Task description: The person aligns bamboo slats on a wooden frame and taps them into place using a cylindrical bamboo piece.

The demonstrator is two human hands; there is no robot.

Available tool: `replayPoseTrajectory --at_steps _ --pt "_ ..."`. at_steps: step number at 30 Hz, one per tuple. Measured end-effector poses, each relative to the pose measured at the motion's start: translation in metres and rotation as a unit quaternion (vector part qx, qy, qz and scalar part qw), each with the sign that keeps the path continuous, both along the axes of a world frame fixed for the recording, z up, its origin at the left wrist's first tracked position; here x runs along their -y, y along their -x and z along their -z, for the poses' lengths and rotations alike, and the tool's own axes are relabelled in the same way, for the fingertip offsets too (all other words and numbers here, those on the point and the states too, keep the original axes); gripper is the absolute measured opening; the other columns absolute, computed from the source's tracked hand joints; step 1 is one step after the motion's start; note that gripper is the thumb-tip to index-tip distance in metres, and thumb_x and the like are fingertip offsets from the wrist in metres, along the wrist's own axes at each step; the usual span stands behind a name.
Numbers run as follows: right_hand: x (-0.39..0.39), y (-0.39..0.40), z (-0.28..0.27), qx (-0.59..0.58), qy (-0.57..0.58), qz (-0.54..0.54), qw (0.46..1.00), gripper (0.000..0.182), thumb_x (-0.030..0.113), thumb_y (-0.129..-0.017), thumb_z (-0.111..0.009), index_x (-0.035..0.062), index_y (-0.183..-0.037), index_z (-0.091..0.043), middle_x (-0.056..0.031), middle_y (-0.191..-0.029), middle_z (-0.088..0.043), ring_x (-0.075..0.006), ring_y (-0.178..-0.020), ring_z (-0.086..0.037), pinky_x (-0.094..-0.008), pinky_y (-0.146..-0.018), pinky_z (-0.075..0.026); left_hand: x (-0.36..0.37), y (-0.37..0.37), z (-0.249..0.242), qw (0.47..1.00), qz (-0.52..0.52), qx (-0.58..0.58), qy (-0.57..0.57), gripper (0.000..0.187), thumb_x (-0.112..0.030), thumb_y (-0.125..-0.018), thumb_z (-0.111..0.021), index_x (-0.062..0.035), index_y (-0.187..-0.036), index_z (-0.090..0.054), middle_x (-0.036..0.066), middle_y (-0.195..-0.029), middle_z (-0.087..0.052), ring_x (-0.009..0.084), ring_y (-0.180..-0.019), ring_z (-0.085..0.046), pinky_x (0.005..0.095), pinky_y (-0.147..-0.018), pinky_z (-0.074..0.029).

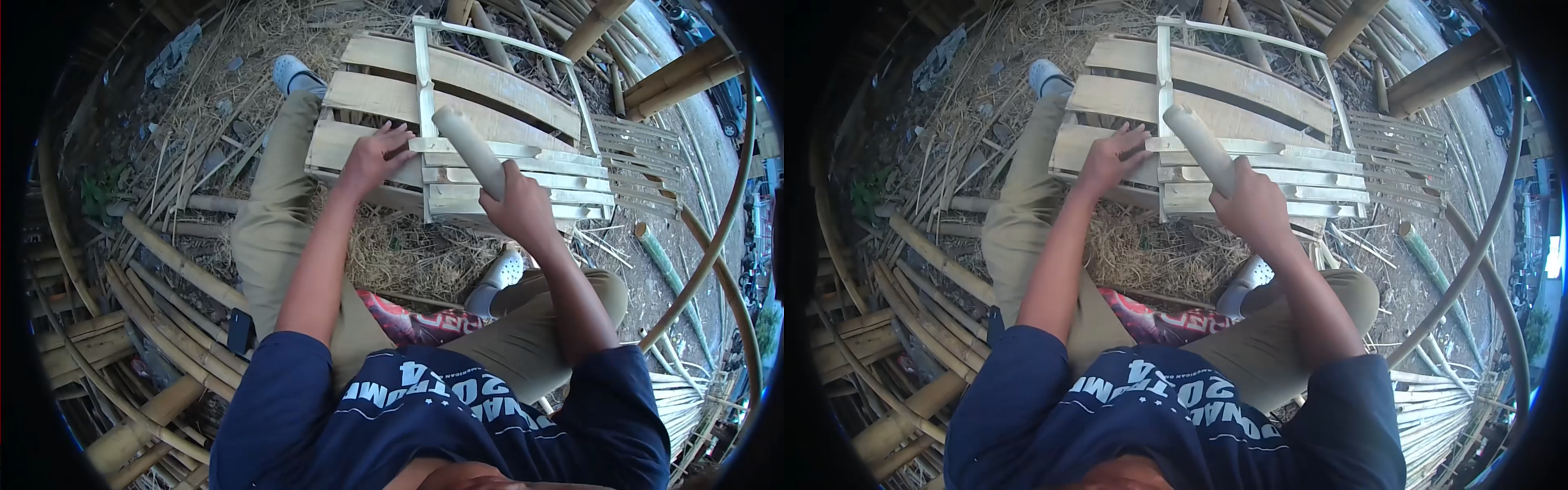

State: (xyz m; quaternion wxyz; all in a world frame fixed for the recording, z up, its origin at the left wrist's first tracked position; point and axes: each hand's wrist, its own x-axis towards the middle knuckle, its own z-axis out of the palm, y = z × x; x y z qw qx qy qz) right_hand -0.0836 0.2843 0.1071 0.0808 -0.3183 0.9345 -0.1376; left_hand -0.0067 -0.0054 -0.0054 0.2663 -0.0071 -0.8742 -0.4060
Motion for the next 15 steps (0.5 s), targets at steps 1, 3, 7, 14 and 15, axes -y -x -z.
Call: replayPoseTrajectory --at_steps 1,3,7,14,15 --pt "0.001 -0.008 -0.012 0.008 0.014 0.004 1.000 0.044 0.030 -0.092 -0.077 -0.0017 -0.115 -0.060 -0.0302 -0.085 -0.075 -0.0508 -0.081 -0.074 -0.0593 -0.076 -0.059 -0.006 -0.009 0.004 1.000 -0.006 0.011 -0.022 0.035 -0.017 -0.094 -0.083 -0.0021 -0.125 -0.079 0.017 -0.128 -0.078 0.0330 -0.131 -0.070 0.0460 -0.122 -0.049" --pt "0.003 -0.011 -0.018 0.014 0.004 -0.009 1.000 0.044 0.030 -0.091 -0.077 -0.0013 -0.117 -0.060 -0.0297 -0.085 -0.074 -0.0506 -0.081 -0.074 -0.0588 -0.076 -0.059 -0.006 -0.008 0.004 1.000 -0.010 0.009 -0.018 0.036 -0.017 -0.094 -0.084 -0.0023 -0.126 -0.079 0.018 -0.129 -0.078 0.0325 -0.131 -0.070 0.0452 -0.122 -0.050" --pt "-0.002 -0.015 -0.004 0.033 -0.024 -0.023 0.999 0.046 0.032 -0.090 -0.080 -0.0019 -0.116 -0.062 -0.0293 -0.086 -0.074 -0.0497 -0.084 -0.074 -0.0592 -0.080 -0.058 -0.008 -0.011 0.001 0.998 -0.017 0.058 -0.030 0.040 -0.017 -0.094 -0.085 -0.0056 -0.132 -0.078 0.016 -0.137 -0.075 0.0335 -0.135 -0.068 0.0440 -0.120 -0.051" --pt "-0.006 -0.015 0.006 0.015 0.037 -0.020 0.999 0.044 0.030 -0.092 -0.078 -0.0036 -0.113 -0.060 -0.0269 -0.081 -0.074 -0.0483 -0.079 -0.076 -0.0564 -0.073 -0.061 -0.007 -0.010 0.000 1.000 -0.016 0.024 0.006 0.038 -0.018 -0.093 -0.085 -0.0044 -0.127 -0.079 0.016 -0.131 -0.078 0.0325 -0.130 -0.071 0.0420 -0.115 -0.054" --pt "-0.002 -0.019 -0.017 0.013 0.093 -0.005 0.996 0.044 0.030 -0.092 -0.079 -0.0034 -0.114 -0.060 -0.0274 -0.082 -0.074 -0.0484 -0.079 -0.076 -0.0565 -0.074 -0.061 -0.006 -0.007 0.000 0.999 -0.015 0.039 -0.006 0.039 -0.018 -0.093 -0.085 -0.0052 -0.130 -0.078 0.015 -0.135 -0.077 0.0326 -0.132 -0.070 0.0421 -0.117 -0.053"
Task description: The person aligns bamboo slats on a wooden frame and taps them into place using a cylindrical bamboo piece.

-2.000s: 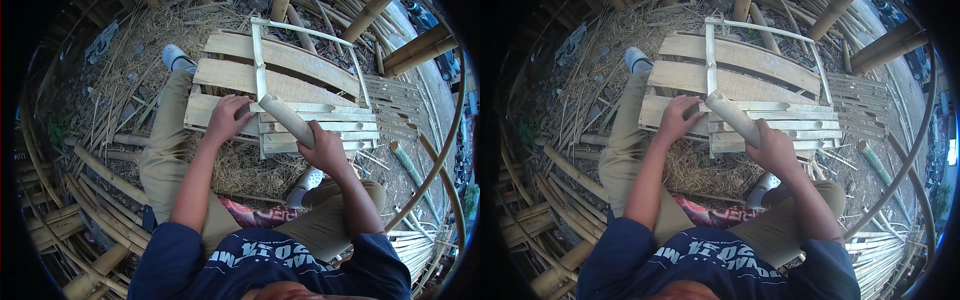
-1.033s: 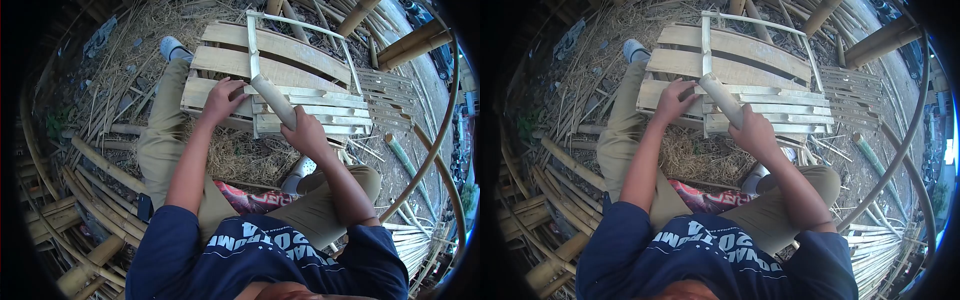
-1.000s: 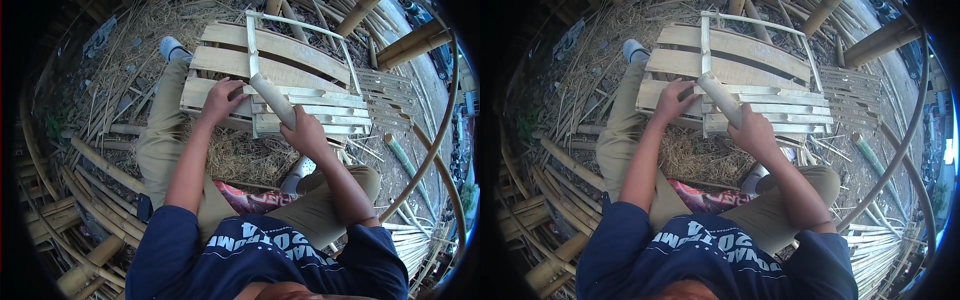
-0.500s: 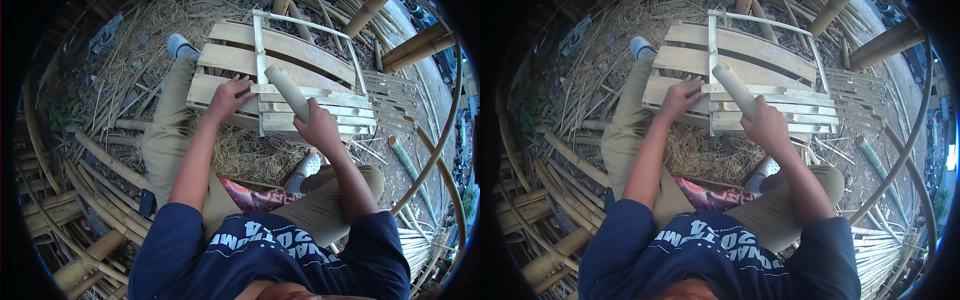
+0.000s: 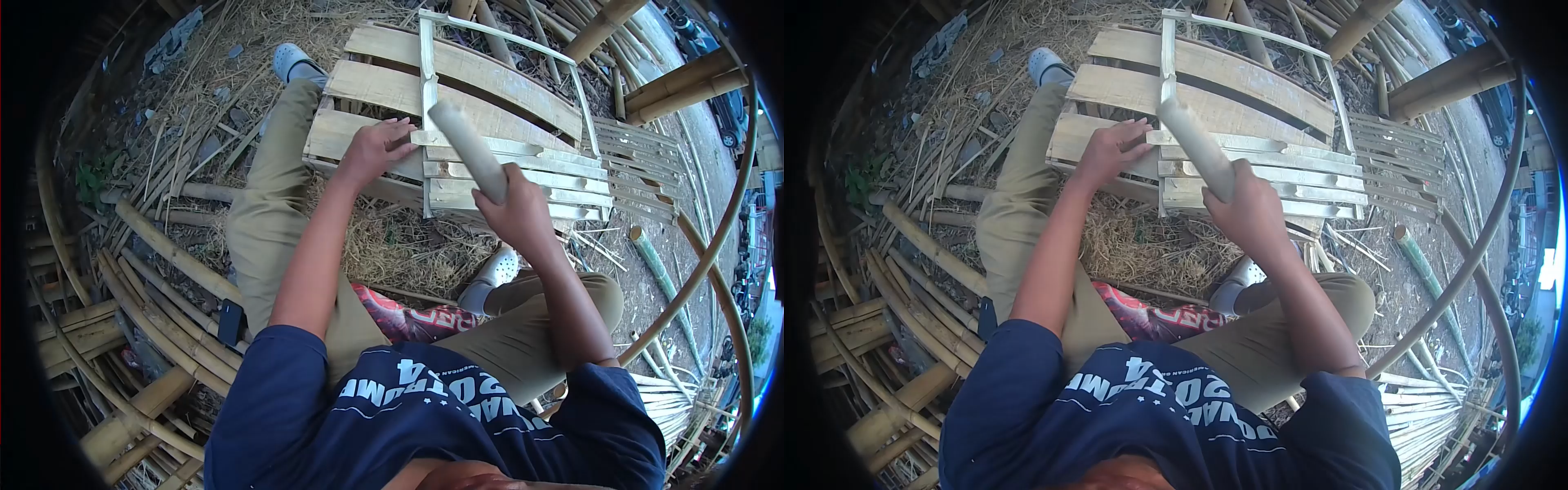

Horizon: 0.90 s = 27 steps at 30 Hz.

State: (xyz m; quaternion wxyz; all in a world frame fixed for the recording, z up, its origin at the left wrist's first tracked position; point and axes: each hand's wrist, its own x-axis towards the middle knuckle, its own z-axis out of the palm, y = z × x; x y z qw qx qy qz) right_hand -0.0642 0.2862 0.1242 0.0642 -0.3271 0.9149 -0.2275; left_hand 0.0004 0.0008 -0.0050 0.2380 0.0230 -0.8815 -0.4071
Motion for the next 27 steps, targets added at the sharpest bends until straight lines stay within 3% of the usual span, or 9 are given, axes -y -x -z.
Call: replayPoseTrajectory --at_steps 2,5,6,10,13,16,19,25,27 --pt "0.012 -0.016 -0.029 0.003 0.141 0.060 0.988 0.046 0.029 -0.090 -0.080 -0.0033 -0.116 -0.059 -0.0289 -0.084 -0.074 -0.0486 -0.081 -0.076 -0.0567 -0.074 -0.060 0.001 -0.003 0.005 0.999 -0.007 0.037 -0.030 0.042 -0.018 -0.095 -0.084 -0.0067 -0.134 -0.077 0.015 -0.142 -0.074 0.0328 -0.138 -0.066 0.0423 -0.120 -0.050" --pt "-0.006 -0.002 0.039 -0.033 -0.088 -0.017 0.995 0.046 0.028 -0.089 -0.081 -0.0029 -0.116 -0.060 -0.0286 -0.083 -0.074 -0.0486 -0.080 -0.076 -0.0565 -0.073 -0.060 0.003 -0.004 0.012 0.998 -0.002 0.028 -0.051 0.042 -0.019 -0.095 -0.085 -0.0074 -0.134 -0.077 0.014 -0.141 -0.074 0.0316 -0.140 -0.065 0.0421 -0.119 -0.051" --pt "0.000 -0.001 0.028 0.006 -0.086 0.012 0.996 0.046 0.028 -0.089 -0.081 -0.0027 -0.115 -0.060 -0.0280 -0.082 -0.075 -0.0485 -0.079 -0.076 -0.0565 -0.073 -0.061 0.002 -0.004 0.007 1.000 -0.013 0.002 0.024 0.040 -0.021 -0.094 -0.086 -0.0053 -0.130 -0.078 0.017 -0.131 -0.078 0.0334 -0.123 -0.075 0.0409 -0.110 -0.057" --pt "0.000 -0.005 0.021 0.014 -0.058 0.012 0.998 0.056 0.036 -0.084 -0.089 -0.0015 -0.114 -0.060 -0.0272 -0.089 -0.076 -0.0467 -0.085 -0.077 -0.0552 -0.077 -0.061 -0.002 -0.005 0.002 0.998 -0.008 0.003 -0.061 0.038 -0.017 -0.095 -0.085 -0.0038 -0.129 -0.077 0.015 -0.123 -0.080 0.0313 -0.117 -0.077 0.0393 -0.100 -0.061" --pt "-0.002 -0.008 0.033 0.001 -0.083 -0.039 0.996 0.063 0.037 -0.080 -0.095 -0.0006 -0.116 -0.058 -0.0250 -0.089 -0.077 -0.0452 -0.085 -0.077 -0.0535 -0.075 -0.060 -0.004 -0.005 -0.002 0.997 -0.018 0.054 -0.058 0.041 -0.016 -0.096 -0.082 -0.0067 -0.135 -0.075 0.013 -0.138 -0.076 0.0338 -0.139 -0.066 0.0422 -0.117 -0.053" --pt "0.002 -0.001 0.046 -0.004 -0.096 -0.021 0.995 0.068 0.037 -0.079 -0.096 0.0019 -0.123 -0.058 -0.0248 -0.092 -0.077 -0.0455 -0.088 -0.077 -0.0535 -0.076 -0.059 -0.004 0.000 0.004 0.999 -0.027 -0.046 0.009 0.037 -0.014 -0.096 -0.081 -0.0045 -0.131 -0.075 0.017 -0.119 -0.080 0.0350 -0.112 -0.076 0.0426 -0.097 -0.061" --pt "0.006 0.001 0.050 -0.016 -0.081 -0.011 0.997 0.070 0.039 -0.079 -0.096 0.0036 -0.126 -0.059 -0.0251 -0.093 -0.077 -0.0462 -0.090 -0.076 -0.0543 -0.077 -0.059 -0.013 0.002 -0.007 0.997 -0.057 0.010 -0.044 0.034 -0.013 -0.097 -0.078 -0.0040 -0.130 -0.074 0.016 -0.115 -0.079 0.0397 -0.107 -0.075 0.0470 -0.092 -0.060" --pt "0.012 0.013 0.043 -0.025 -0.085 -0.018 0.996 0.060 0.035 -0.083 -0.093 0.0005 -0.119 -0.060 -0.0228 -0.089 -0.077 -0.0441 -0.084 -0.077 -0.0523 -0.073 -0.060 -0.013 0.024 -0.007 0.992 -0.073 -0.085 0.063 0.029 -0.015 -0.098 -0.075 -0.0066 -0.126 -0.074 0.017 -0.113 -0.076 0.0397 -0.107 -0.071 0.0500 -0.092 -0.057" --pt "0.013 0.018 0.036 -0.003 -0.067 0.004 0.998 0.060 0.038 -0.084 -0.092 -0.0005 -0.119 -0.061 -0.0233 -0.089 -0.077 -0.0448 -0.084 -0.077 -0.0521 -0.074 -0.060 -0.014 0.025 -0.007 0.994 -0.086 -0.051 0.038 0.029 -0.016 -0.098 -0.076 -0.0066 -0.126 -0.074 0.017 -0.113 -0.076 0.0384 -0.108 -0.071 0.0488 -0.093 -0.057"
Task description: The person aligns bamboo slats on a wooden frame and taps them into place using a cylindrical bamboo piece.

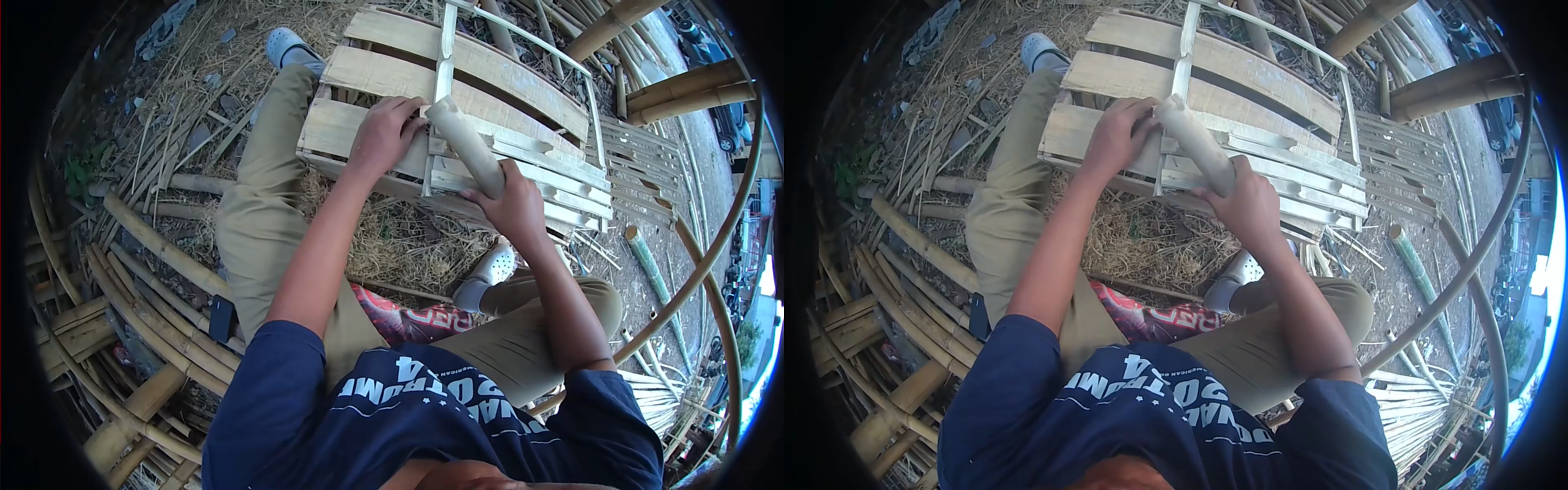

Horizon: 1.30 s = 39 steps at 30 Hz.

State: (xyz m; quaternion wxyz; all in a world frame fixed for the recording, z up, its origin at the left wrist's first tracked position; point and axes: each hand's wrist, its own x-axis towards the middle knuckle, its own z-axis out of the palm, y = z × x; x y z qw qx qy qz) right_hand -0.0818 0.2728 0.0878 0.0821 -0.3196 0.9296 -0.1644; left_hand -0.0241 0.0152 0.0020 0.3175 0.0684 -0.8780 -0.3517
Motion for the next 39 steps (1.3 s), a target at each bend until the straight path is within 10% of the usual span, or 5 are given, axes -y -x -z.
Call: replayPoseTrajectory --at_steps 22,26,29,35,39 --pt "-0.010 0.008 -0.026 0.065 0.015 0.004 0.998 0.055 0.023 -0.091 -0.078 -0.0021 -0.135 -0.056 -0.0302 -0.093 -0.075 -0.0497 -0.091 -0.076 -0.0555 -0.080 -0.059 0.009 0.000 -0.004 1.000 0.022 0.014 0.011 0.036 -0.012 -0.091 -0.081 -0.0057 -0.127 -0.077 0.015 -0.112 -0.075 0.0348 -0.116 -0.068 0.0452 -0.101 -0.055" --pt "0.000 -0.003 -0.074 -0.015 0.284 0.036 0.958 0.059 0.023 -0.097 -0.077 -0.0014 -0.145 -0.051 -0.0289 -0.096 -0.076 -0.0453 -0.087 -0.078 -0.0488 -0.078 -0.061 0.006 -0.001 -0.003 1.000 -0.010 -0.013 0.022 0.035 -0.005 -0.086 -0.082 -0.0064 -0.122 -0.080 0.013 -0.118 -0.073 0.0348 -0.126 -0.064 0.0467 -0.107 -0.052" --pt "-0.012 0.006 -0.038 0.001 -0.066 -0.082 0.994 0.053 0.025 -0.096 -0.074 -0.0012 -0.136 -0.053 -0.0287 -0.089 -0.075 -0.0481 -0.082 -0.075 -0.0562 -0.074 -0.059 0.006 0.000 0.002 1.000 -0.005 -0.021 0.020 0.035 -0.001 -0.085 -0.082 -0.0070 -0.119 -0.081 0.013 -0.122 -0.073 0.0354 -0.127 -0.064 0.0468 -0.108 -0.053" --pt "-0.009 -0.005 -0.039 -0.006 0.030 -0.054 0.998 0.044 0.025 -0.094 -0.073 0.0003 -0.125 -0.054 -0.0263 -0.084 -0.074 -0.0487 -0.081 -0.074 -0.0582 -0.073 -0.059 0.007 -0.002 0.000 0.999 0.006 0.010 -0.040 0.039 0.001 -0.084 -0.082 -0.0069 -0.123 -0.080 0.013 -0.122 -0.074 0.0340 -0.125 -0.066 0.0443 -0.108 -0.055" --pt "-0.009 -0.008 -0.028 0.050 -0.040 -0.036 0.997 0.063 0.028 -0.095 -0.077 0.0003 -0.145 -0.052 -0.0313 -0.094 -0.076 -0.0501 -0.089 -0.075 -0.0571 -0.078 -0.058 0.002 -0.004 -0.002 1.000 0.004 0.003 -0.011 0.038 0.004 -0.086 -0.079 -0.0061 -0.123 -0.080 0.012 -0.122 -0.074 0.0324 -0.121 -0.067 0.0421 -0.105 -0.055"
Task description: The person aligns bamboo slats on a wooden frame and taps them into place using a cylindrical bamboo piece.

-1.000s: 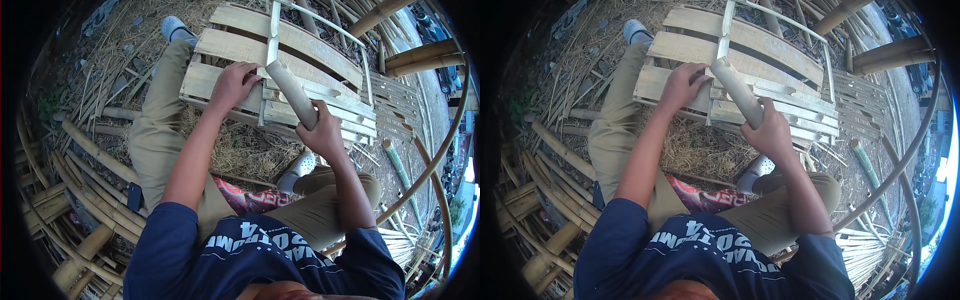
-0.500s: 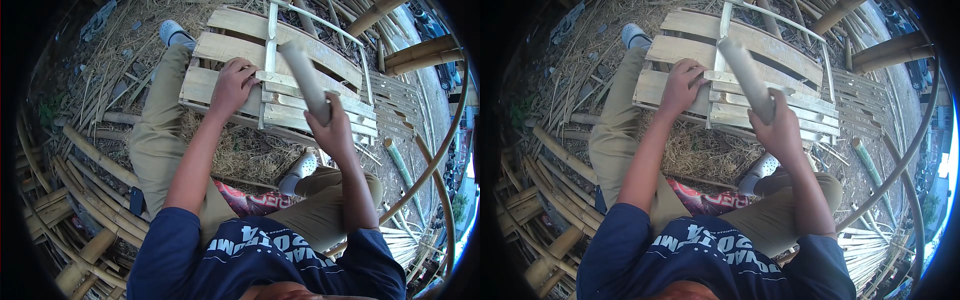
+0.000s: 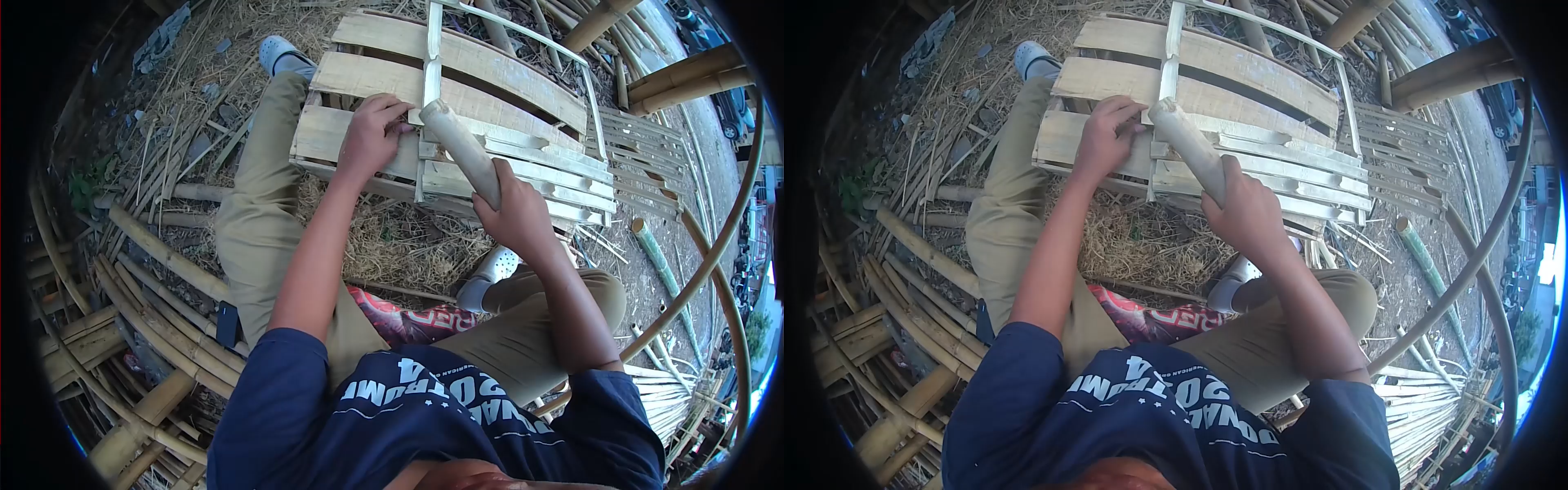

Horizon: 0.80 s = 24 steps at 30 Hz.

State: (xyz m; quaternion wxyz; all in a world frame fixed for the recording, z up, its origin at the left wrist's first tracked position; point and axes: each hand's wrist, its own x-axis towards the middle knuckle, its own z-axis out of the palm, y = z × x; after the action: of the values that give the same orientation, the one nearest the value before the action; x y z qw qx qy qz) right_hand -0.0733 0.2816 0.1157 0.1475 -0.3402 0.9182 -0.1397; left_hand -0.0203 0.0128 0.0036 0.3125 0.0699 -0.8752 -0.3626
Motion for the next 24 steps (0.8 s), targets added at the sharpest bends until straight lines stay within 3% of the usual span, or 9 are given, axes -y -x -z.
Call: replayPoseTrajectory --at_steps 3,4,7,8,13,19,24 --pt "0.000 -0.010 -0.029 -0.001 0.140 0.028 0.990 0.056 0.025 -0.096 -0.074 -0.0009 -0.139 -0.049 -0.0286 -0.088 -0.075 -0.0491 -0.083 -0.075 -0.0580 -0.076 -0.059 0.006 0.002 0.005 0.999 0.026 -0.012 -0.031 0.038 0.007 -0.088 -0.075 -0.0058 -0.124 -0.080 0.013 -0.124 -0.074 0.0330 -0.122 -0.068 0.0409 -0.106 -0.054" --pt "0.001 -0.020 -0.035 -0.056 0.227 0.031 0.972 0.060 0.024 -0.099 -0.073 -0.0011 -0.145 -0.045 -0.0296 -0.089 -0.075 -0.0502 -0.082 -0.075 -0.0593 -0.076 -0.060 0.007 0.004 0.003 0.999 0.026 -0.015 -0.044 0.036 0.006 -0.090 -0.073 -0.0056 -0.124 -0.080 0.013 -0.125 -0.074 0.0334 -0.123 -0.068 0.0412 -0.107 -0.054" --pt "-0.007 -0.021 -0.015 -0.043 -0.040 -0.033 0.998 0.061 0.023 -0.099 -0.073 -0.0023 -0.147 -0.044 -0.0301 -0.089 -0.075 -0.0507 -0.081 -0.075 -0.0593 -0.074 -0.060 0.005 -0.003 0.006 0.997 0.020 -0.018 -0.076 0.033 0.004 -0.097 -0.066 -0.0053 -0.125 -0.079 0.015 -0.128 -0.074 0.0348 -0.125 -0.068 0.0421 -0.110 -0.052" --pt "-0.015 -0.019 0.021 -0.019 0.022 -0.017 0.999 0.063 0.025 -0.098 -0.073 -0.0032 -0.147 -0.044 -0.0297 -0.088 -0.075 -0.0501 -0.079 -0.075 -0.0581 -0.072 -0.061 0.001 -0.006 0.012 0.996 0.015 -0.024 -0.082 0.033 0.003 -0.099 -0.064 -0.0053 -0.127 -0.078 0.016 -0.129 -0.074 0.0353 -0.126 -0.068 0.0426 -0.111 -0.052" --pt "-0.010 -0.010 0.006 0.018 0.010 -0.001 1.000 0.063 0.030 -0.098 -0.072 -0.0041 -0.144 -0.046 -0.0330 -0.092 -0.075 -0.0521 -0.087 -0.075 -0.0588 -0.079 -0.060 0.005 -0.014 0.000 0.990 0.032 -0.126 -0.062 0.030 -0.016 -0.102 -0.069 -0.0038 -0.128 -0.076 0.016 -0.127 -0.074 0.0378 -0.120 -0.069 0.0461 -0.105 -0.055" --pt "-0.010 -0.001 0.014 0.099 0.036 0.036 0.994 0.063 0.033 -0.098 -0.074 -0.0031 -0.143 -0.048 -0.0360 -0.097 -0.074 -0.0538 -0.092 -0.075 -0.0588 -0.083 -0.058 -0.036 -0.063 -0.019 0.973 0.151 -0.051 0.170 0.069 -0.057 -0.087 -0.082 -0.0092 -0.136 -0.074 0.012 -0.140 -0.071 0.0342 -0.133 -0.065 0.0490 -0.116 -0.050" --pt "-0.011 -0.004 -0.002 0.076 0.112 0.044 0.990 0.071 0.033 -0.100 -0.074 -0.0004 -0.153 -0.041 -0.0369 -0.101 -0.075 -0.0540 -0.095 -0.075 -0.0578 -0.085 -0.059 -0.037 -0.051 0.014 0.979 0.148 -0.054 0.131 0.070 -0.039 -0.077 -0.093 -0.0085 -0.137 -0.073 0.010 -0.141 -0.071 0.0301 -0.136 -0.064 0.0479 -0.120 -0.048"
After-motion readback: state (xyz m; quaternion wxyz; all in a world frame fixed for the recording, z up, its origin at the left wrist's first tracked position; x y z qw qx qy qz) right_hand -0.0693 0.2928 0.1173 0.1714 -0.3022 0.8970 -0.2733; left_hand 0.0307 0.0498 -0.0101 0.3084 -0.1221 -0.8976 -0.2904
